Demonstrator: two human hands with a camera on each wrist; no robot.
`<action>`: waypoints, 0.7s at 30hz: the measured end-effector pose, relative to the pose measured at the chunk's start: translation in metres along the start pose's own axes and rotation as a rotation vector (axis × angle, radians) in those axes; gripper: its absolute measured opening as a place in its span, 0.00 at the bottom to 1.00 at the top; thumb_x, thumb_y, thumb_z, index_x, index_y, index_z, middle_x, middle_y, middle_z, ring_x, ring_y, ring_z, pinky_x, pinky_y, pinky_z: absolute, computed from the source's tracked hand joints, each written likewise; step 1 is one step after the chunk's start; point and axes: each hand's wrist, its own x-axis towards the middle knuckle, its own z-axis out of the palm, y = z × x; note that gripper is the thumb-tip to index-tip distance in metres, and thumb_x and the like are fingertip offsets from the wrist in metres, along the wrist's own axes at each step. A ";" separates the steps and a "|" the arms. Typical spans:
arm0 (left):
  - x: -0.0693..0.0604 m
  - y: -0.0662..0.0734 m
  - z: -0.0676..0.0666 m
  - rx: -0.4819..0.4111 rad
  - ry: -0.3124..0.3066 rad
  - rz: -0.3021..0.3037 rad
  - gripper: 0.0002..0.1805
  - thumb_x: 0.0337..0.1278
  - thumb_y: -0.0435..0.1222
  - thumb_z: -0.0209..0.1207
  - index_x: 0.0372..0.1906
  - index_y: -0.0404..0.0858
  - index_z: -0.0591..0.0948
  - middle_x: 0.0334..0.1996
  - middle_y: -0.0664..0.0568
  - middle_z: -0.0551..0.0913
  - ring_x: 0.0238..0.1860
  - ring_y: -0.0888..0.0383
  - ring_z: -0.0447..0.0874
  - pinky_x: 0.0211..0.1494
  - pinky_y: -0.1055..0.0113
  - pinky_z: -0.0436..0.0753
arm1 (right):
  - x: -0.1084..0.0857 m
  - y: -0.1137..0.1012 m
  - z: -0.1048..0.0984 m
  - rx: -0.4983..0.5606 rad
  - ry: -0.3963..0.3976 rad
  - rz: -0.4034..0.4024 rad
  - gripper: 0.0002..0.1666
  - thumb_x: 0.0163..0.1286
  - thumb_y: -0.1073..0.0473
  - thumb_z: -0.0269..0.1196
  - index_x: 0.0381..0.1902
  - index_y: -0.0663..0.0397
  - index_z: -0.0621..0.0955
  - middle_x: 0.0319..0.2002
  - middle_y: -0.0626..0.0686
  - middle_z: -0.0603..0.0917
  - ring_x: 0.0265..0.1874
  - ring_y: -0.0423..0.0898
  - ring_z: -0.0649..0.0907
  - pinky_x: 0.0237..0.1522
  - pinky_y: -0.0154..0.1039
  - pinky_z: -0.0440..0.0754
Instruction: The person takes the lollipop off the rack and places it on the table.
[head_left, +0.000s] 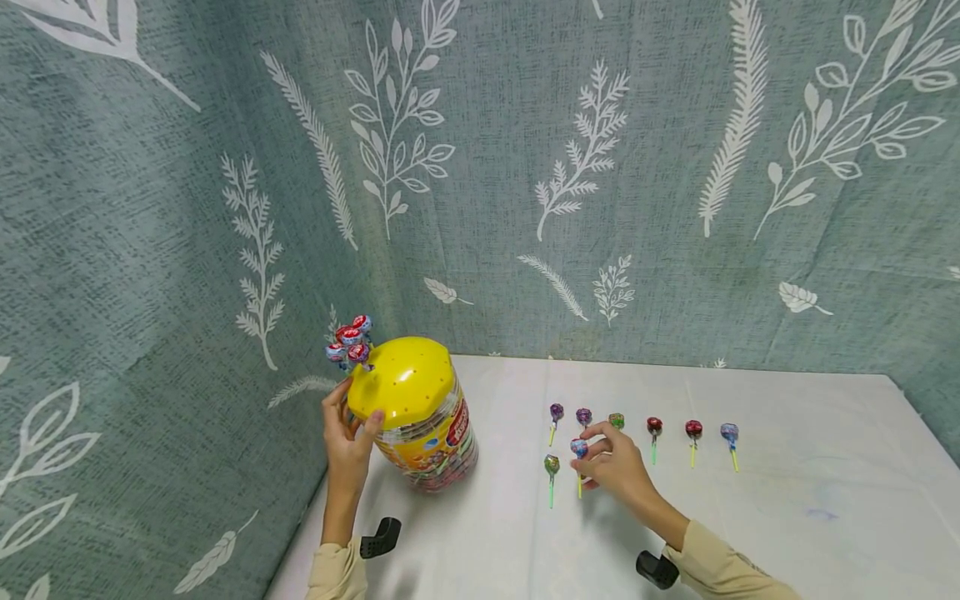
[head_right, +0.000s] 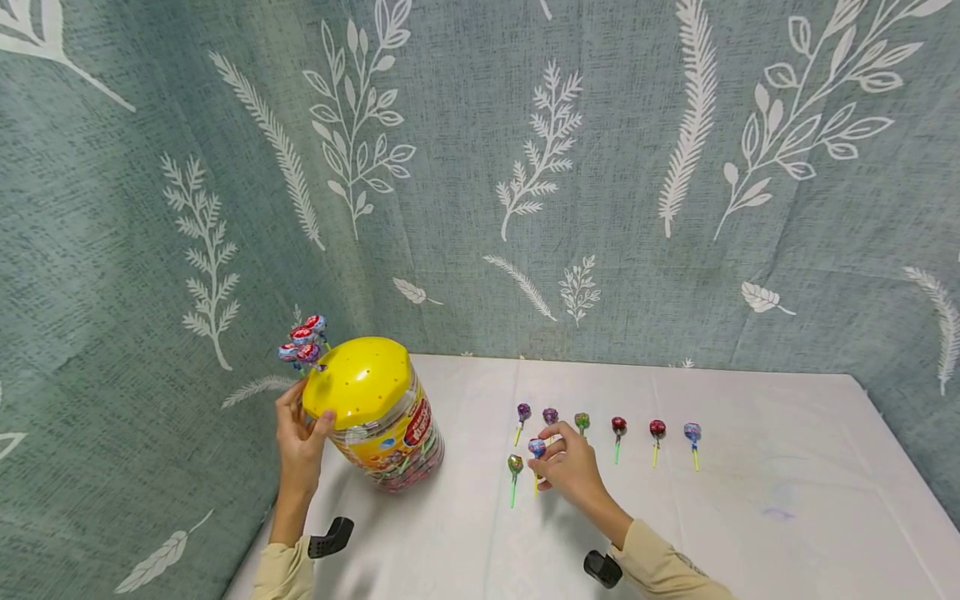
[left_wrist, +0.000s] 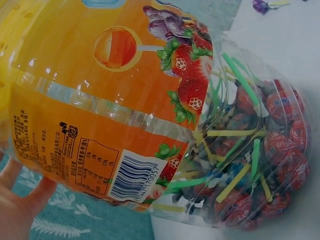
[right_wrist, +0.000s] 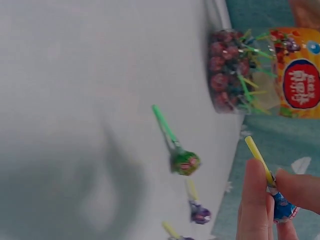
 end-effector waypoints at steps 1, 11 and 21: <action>0.000 0.000 0.000 0.000 0.001 -0.002 0.35 0.54 0.24 0.55 0.68 0.28 0.57 0.66 0.41 0.59 0.60 0.59 0.66 0.55 0.75 0.72 | 0.000 0.003 0.001 -0.007 0.009 0.001 0.22 0.52 0.73 0.69 0.44 0.60 0.75 0.27 0.56 0.78 0.21 0.50 0.82 0.23 0.43 0.83; 0.000 0.000 0.000 0.007 0.005 -0.017 0.36 0.53 0.24 0.55 0.68 0.29 0.57 0.66 0.42 0.61 0.59 0.59 0.67 0.56 0.74 0.71 | 0.004 0.032 0.006 -0.042 0.065 0.055 0.21 0.50 0.74 0.69 0.42 0.62 0.74 0.23 0.55 0.77 0.17 0.48 0.81 0.20 0.41 0.82; 0.000 0.000 0.000 0.011 0.007 -0.026 0.36 0.54 0.24 0.55 0.68 0.29 0.57 0.66 0.43 0.61 0.59 0.59 0.68 0.56 0.73 0.71 | 0.013 0.059 0.010 -0.132 0.077 0.016 0.20 0.48 0.75 0.69 0.38 0.65 0.74 0.17 0.53 0.76 0.11 0.48 0.79 0.16 0.39 0.80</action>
